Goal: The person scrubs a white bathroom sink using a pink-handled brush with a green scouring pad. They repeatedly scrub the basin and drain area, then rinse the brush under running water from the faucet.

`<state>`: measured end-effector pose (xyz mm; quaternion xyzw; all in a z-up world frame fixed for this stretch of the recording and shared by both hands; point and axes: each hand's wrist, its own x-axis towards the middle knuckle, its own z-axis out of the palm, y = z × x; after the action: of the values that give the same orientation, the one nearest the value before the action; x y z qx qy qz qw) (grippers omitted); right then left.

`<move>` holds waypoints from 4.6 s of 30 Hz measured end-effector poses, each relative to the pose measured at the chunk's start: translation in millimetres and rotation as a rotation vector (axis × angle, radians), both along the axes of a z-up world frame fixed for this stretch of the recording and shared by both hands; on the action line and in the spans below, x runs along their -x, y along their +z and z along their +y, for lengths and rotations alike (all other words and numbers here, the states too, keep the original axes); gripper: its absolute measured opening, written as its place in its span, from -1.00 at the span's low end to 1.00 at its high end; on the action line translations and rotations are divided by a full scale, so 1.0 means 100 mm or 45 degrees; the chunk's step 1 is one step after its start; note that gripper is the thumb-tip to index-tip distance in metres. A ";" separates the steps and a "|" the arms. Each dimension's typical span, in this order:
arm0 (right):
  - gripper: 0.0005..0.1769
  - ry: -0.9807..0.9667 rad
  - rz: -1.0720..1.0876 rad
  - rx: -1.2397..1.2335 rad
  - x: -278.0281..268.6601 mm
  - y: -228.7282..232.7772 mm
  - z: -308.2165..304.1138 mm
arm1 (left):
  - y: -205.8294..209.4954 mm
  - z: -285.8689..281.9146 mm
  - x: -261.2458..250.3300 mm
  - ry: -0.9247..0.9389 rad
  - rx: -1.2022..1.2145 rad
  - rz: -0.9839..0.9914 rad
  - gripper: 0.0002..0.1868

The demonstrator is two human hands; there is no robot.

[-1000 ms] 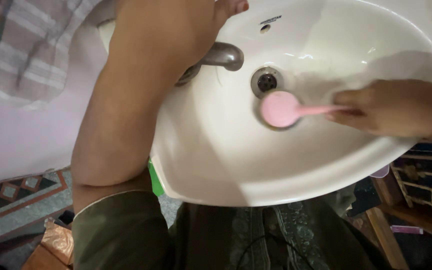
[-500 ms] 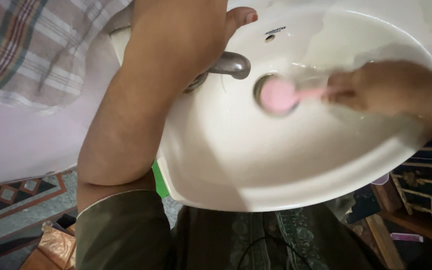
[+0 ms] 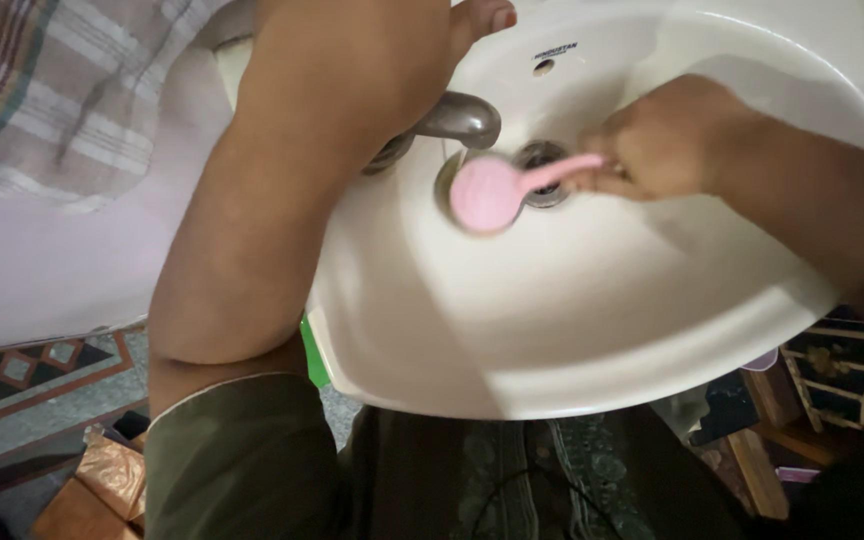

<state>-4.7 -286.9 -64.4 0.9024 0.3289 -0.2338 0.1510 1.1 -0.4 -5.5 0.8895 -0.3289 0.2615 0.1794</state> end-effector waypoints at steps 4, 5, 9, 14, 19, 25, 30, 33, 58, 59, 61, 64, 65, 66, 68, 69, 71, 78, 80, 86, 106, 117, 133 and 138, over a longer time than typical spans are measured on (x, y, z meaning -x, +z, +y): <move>-0.43 0.282 -0.131 -0.021 -0.03 -0.09 0.04 | 0.07 -0.01 -0.01 0.053 -0.113 -0.063 -0.55; -0.43 0.173 -0.125 -0.018 -0.05 -0.11 0.05 | 0.08 0.00 0.00 0.042 -0.118 -0.092 -0.56; -0.42 0.091 0.059 -0.037 0.04 -0.20 0.09 | 0.11 0.00 -0.01 0.001 -0.089 -0.027 -0.62; -0.42 0.001 0.072 0.039 -0.01 -0.15 0.13 | 0.13 0.00 0.01 0.067 -0.173 0.017 -0.56; -0.45 0.282 0.057 -0.142 0.05 -0.11 0.08 | 0.19 0.02 0.03 -0.146 -0.264 -0.118 -0.71; -0.40 0.046 -0.360 0.035 0.05 -0.01 0.06 | 0.37 0.00 0.11 -0.241 -0.199 0.446 -0.70; -0.46 0.528 -0.580 -0.303 0.14 -0.07 -0.05 | 0.42 -0.01 0.18 -0.257 -0.260 0.417 -0.73; -0.54 0.500 -0.799 -0.112 0.03 -0.11 -0.18 | 0.44 -0.01 0.20 -0.258 -0.242 0.487 -0.77; -0.51 -0.036 -1.069 -0.240 -0.04 0.32 -0.68 | -0.11 0.35 0.45 -0.336 0.204 0.138 -0.65; -0.52 -0.084 -1.051 -0.286 -0.06 0.36 -0.72 | -0.10 0.35 0.43 -0.335 0.215 0.128 -0.64; -0.56 -0.264 -0.719 -0.437 -0.13 0.44 -0.79 | -0.08 0.35 0.43 -0.327 0.248 0.130 -0.61; -0.72 0.296 -1.057 -0.546 -0.18 0.60 -0.86 | -0.08 0.31 0.48 -0.194 0.283 0.114 -0.55; -0.75 0.437 -1.115 -0.550 -0.20 0.67 -0.84 | -0.08 0.31 0.50 -0.131 0.291 0.102 -0.53; -0.70 0.497 -1.093 -0.511 -0.23 0.77 -0.82 | -0.08 0.30 0.51 -0.107 0.280 0.079 -0.54; -0.62 0.457 -0.955 -0.371 -0.29 0.89 -0.62 | -0.06 0.29 0.52 -0.059 0.254 0.029 -0.55; -0.60 0.361 -0.824 -0.274 -0.32 0.93 -0.48 | -0.05 0.30 0.53 -0.043 0.251 0.044 -0.56; -0.53 0.356 -0.774 -0.214 -0.35 0.96 -0.14 | -0.04 0.30 0.56 -0.014 0.247 0.074 -0.60; -0.29 0.732 -1.121 -0.102 -0.33 1.04 0.11 | -0.02 0.32 0.58 0.027 0.264 0.107 -0.60; -0.38 0.917 -1.249 -0.053 -0.35 1.04 -0.17 | -0.05 0.33 0.56 0.018 0.274 0.126 -0.59; -0.72 1.238 -1.699 -0.196 -0.42 0.85 -0.39 | -0.07 0.39 0.35 -0.182 0.272 0.217 -0.59; -0.68 1.199 -1.503 -0.434 -0.49 0.84 -0.27 | -0.09 0.40 0.35 -0.152 0.216 0.241 -0.59; -0.69 1.306 -1.567 -0.536 -0.83 0.48 -0.83 | -0.11 0.41 0.31 -0.161 0.191 0.182 -0.60; -0.58 1.114 -1.273 -0.436 -0.59 0.55 -0.48 | -0.08 0.37 0.39 -0.167 0.291 0.241 -0.63; -0.51 1.117 -0.974 -0.187 -0.76 0.49 -1.86 | -0.04 0.38 0.38 -0.160 0.269 0.244 -0.65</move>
<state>71.6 -473.1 -15.5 0.7103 0.6091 0.2165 0.2787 -36.4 38.1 -9.0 0.8643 -0.3359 0.1969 0.3185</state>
